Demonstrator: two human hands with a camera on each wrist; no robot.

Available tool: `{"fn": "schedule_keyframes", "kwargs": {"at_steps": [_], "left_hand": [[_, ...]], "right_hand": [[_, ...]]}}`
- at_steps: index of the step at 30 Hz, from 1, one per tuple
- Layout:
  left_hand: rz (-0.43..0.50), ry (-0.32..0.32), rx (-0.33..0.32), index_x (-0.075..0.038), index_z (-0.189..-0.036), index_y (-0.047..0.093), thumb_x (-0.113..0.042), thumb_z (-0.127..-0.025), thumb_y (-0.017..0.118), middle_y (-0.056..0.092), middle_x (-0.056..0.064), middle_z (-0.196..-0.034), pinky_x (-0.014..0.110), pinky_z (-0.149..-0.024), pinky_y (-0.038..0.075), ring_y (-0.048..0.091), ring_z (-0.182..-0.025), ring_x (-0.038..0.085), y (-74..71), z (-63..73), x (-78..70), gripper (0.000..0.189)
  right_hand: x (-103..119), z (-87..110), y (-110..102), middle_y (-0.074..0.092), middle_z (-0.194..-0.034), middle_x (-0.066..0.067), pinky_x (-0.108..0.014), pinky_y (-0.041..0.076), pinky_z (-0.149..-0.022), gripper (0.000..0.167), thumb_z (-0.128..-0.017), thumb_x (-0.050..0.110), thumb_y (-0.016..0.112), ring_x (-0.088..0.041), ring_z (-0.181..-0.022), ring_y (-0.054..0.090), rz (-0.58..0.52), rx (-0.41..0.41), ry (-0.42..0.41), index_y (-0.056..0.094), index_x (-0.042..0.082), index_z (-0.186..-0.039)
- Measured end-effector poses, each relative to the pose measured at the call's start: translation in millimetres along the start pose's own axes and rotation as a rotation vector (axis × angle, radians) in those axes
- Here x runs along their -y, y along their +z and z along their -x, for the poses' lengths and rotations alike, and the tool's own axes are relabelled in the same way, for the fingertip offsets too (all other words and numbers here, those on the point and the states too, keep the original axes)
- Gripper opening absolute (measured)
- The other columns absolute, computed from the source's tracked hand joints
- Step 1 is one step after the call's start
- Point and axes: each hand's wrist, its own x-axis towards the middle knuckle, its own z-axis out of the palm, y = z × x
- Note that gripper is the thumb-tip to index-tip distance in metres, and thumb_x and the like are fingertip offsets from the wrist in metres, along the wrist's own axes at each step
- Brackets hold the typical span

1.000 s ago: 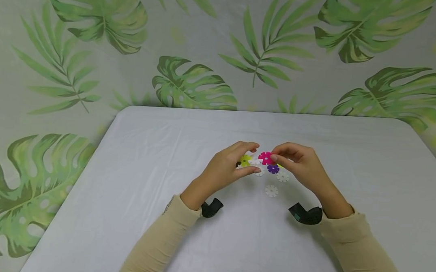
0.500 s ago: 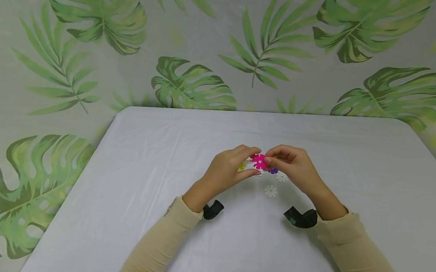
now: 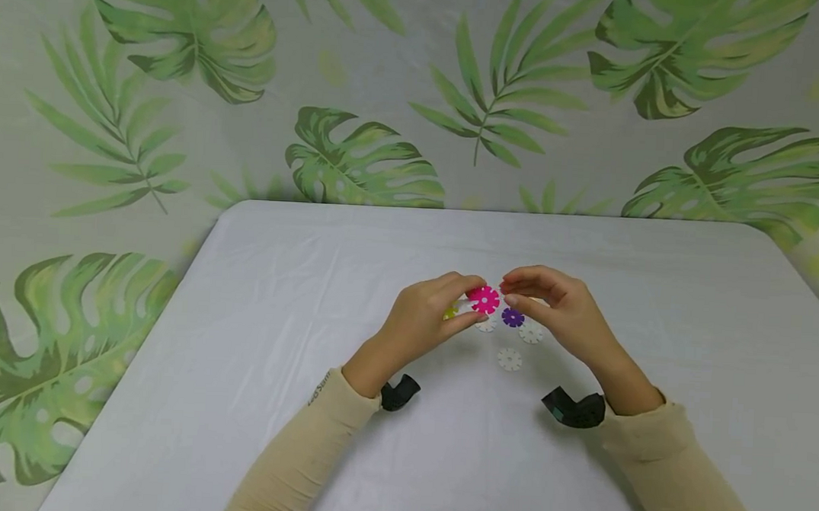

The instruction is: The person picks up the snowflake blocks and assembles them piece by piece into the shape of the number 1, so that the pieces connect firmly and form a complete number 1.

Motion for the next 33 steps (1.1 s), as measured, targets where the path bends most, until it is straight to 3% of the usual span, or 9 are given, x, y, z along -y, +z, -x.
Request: {"fn": "schedule_keyframes", "kwargs": {"at_steps": [7,13,22,28,31,33], "left_hand": [[0.009,-0.007,-0.004,-0.004,-0.106,0.061,-0.026,-0.078,0.071,0.064,0.002,-0.095,0.012,-0.066,0.043,0.058,-0.076,0.009,-0.8,-0.2,1.8,0.037],[0.003,-0.010,-0.008,-0.004,-0.106,0.061,-0.025,-0.078,0.071,0.064,0.002,-0.095,0.012,-0.065,0.043,0.059,-0.077,0.009,-1.0,0.0,2.4,0.036],[0.008,-0.021,-0.006,-0.004,-0.105,0.061,-0.025,-0.078,0.072,0.064,0.002,-0.098,0.011,-0.066,0.043,0.060,-0.078,0.008,-0.8,0.1,3.5,0.036],[0.005,-0.019,-0.005,-0.004,-0.106,0.061,-0.025,-0.078,0.071,0.064,0.002,-0.098,0.011,-0.067,0.043,0.060,-0.078,0.008,-1.4,0.2,3.6,0.036],[-0.001,-0.018,-0.003,-0.004,-0.106,0.061,-0.026,-0.078,0.071,0.064,0.002,-0.097,0.011,-0.066,0.044,0.060,-0.077,0.009,-2.3,0.2,3.6,0.037],[-0.006,-0.020,-0.001,-0.004,-0.106,0.061,-0.026,-0.078,0.071,0.064,0.002,-0.097,0.011,-0.066,0.044,0.060,-0.076,0.009,-2.8,0.2,3.8,0.037]], "right_hand": [[-8,9.6,-13,0.057,-0.110,-0.006,-0.020,0.043,-0.084,0.040,-0.081,0.005,0.066,-0.016,-0.099,0.055,0.106,-0.016,0.007,0.052,0.006,-0.119],[-27,20.3,-23,0.056,-0.111,-0.008,-0.017,0.042,-0.083,0.044,-0.081,0.013,0.068,-0.022,-0.100,0.054,0.220,0.001,0.078,0.050,0.005,-0.121],[-56,30.9,-26,0.055,-0.115,-0.014,-0.033,0.045,-0.083,0.048,-0.082,0.023,0.067,-0.027,-0.101,0.054,0.239,0.073,0.189,0.049,0.001,-0.121],[-71,33.5,-25,0.057,-0.111,-0.012,-0.028,0.046,-0.081,0.049,-0.080,0.028,0.068,-0.025,-0.097,0.055,0.264,0.108,0.268,0.051,0.003,-0.119],[-79,34.0,-23,0.058,-0.109,-0.010,-0.025,0.044,-0.081,0.048,-0.079,0.027,0.070,-0.022,-0.095,0.054,0.284,0.135,0.274,0.053,0.003,-0.117],[-84,34.0,-22,0.057,-0.110,-0.009,-0.029,0.043,-0.084,0.046,-0.079,0.025,0.070,-0.022,-0.097,0.052,0.314,0.159,0.264,0.054,0.004,-0.116]]}}
